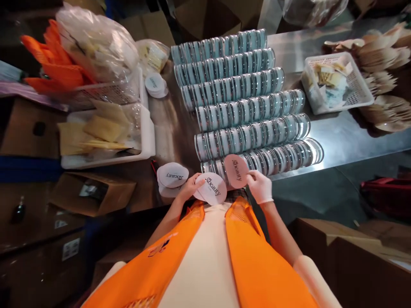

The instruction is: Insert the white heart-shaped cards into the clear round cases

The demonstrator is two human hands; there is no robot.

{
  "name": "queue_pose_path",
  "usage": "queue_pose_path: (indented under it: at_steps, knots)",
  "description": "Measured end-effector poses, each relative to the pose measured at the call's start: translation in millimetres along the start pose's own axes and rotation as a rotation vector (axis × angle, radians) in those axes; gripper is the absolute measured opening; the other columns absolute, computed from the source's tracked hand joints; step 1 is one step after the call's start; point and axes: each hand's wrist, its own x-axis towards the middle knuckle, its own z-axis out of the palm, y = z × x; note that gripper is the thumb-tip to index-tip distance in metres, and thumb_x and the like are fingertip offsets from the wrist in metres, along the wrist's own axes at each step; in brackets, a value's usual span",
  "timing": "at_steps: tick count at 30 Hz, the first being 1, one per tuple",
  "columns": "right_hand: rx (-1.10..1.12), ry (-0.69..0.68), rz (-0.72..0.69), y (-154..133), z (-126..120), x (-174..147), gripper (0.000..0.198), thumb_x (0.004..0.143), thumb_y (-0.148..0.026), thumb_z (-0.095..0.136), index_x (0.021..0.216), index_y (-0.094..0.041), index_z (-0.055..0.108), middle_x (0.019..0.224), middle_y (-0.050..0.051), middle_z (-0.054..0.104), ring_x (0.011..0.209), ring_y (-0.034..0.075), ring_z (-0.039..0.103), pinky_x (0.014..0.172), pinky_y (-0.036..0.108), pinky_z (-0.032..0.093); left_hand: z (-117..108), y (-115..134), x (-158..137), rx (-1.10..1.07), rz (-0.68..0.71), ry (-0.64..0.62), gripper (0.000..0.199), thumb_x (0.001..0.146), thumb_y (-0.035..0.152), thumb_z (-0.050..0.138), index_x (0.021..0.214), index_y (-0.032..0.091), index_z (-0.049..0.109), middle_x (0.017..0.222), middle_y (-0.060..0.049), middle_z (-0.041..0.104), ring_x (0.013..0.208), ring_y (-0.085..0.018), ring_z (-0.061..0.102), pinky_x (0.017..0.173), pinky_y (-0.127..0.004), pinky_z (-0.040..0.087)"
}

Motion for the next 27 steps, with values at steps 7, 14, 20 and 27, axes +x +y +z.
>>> queue_pose_path:
  at_steps: [7,14,20,27]
  knots:
    - [-0.482,-0.11,-0.079,-29.7,-25.5,-10.9,0.02,0.086,-0.029,0.055,0.085,-0.02,0.073,0.081,0.007,0.075,0.074,0.02,0.066,0.062,0.027,0.037,-6.4,-9.4,9.0,-0.087,0.08,0.23,0.051,0.073,0.056,0.082,0.101,0.017,0.067,0.093,-0.006,0.073,0.079,-0.019,0.065,0.072,-0.028,0.051]
    - [-0.626,-0.289,0.009,-84.9,-1.2,18.3,0.025,0.091,-0.021,0.052,0.103,-0.016,0.074,0.1,0.017,0.076,0.091,0.027,0.072,0.074,0.03,0.042,-6.8,-12.6,20.8,-0.086,0.079,0.233,0.053,0.071,0.057,0.083,0.101,0.017,0.065,0.09,-0.004,0.072,0.077,-0.017,0.064,0.072,-0.027,0.051]
    - [-0.629,-0.229,-0.045,-88.1,-11.6,14.8,0.025,0.093,-0.028,0.052,0.095,-0.018,0.074,0.095,0.015,0.077,0.088,0.026,0.072,0.072,0.029,0.043,-9.6,-16.6,21.1,-0.085,0.085,0.211,0.051,0.073,0.056,0.082,0.102,0.017,0.065,0.092,-0.004,0.073,0.079,-0.017,0.065,0.073,-0.026,0.051]
    - [-0.71,-0.364,-0.095,-86.6,-2.3,10.1,0.026,0.095,-0.025,0.048,0.103,-0.016,0.072,0.101,0.014,0.076,0.094,0.025,0.072,0.075,0.028,0.045,-10.9,-19.9,22.5,-0.113,0.072,0.19,0.052,0.075,0.057,0.081,0.104,0.017,0.064,0.092,-0.005,0.073,0.078,-0.017,0.065,0.071,-0.026,0.052]
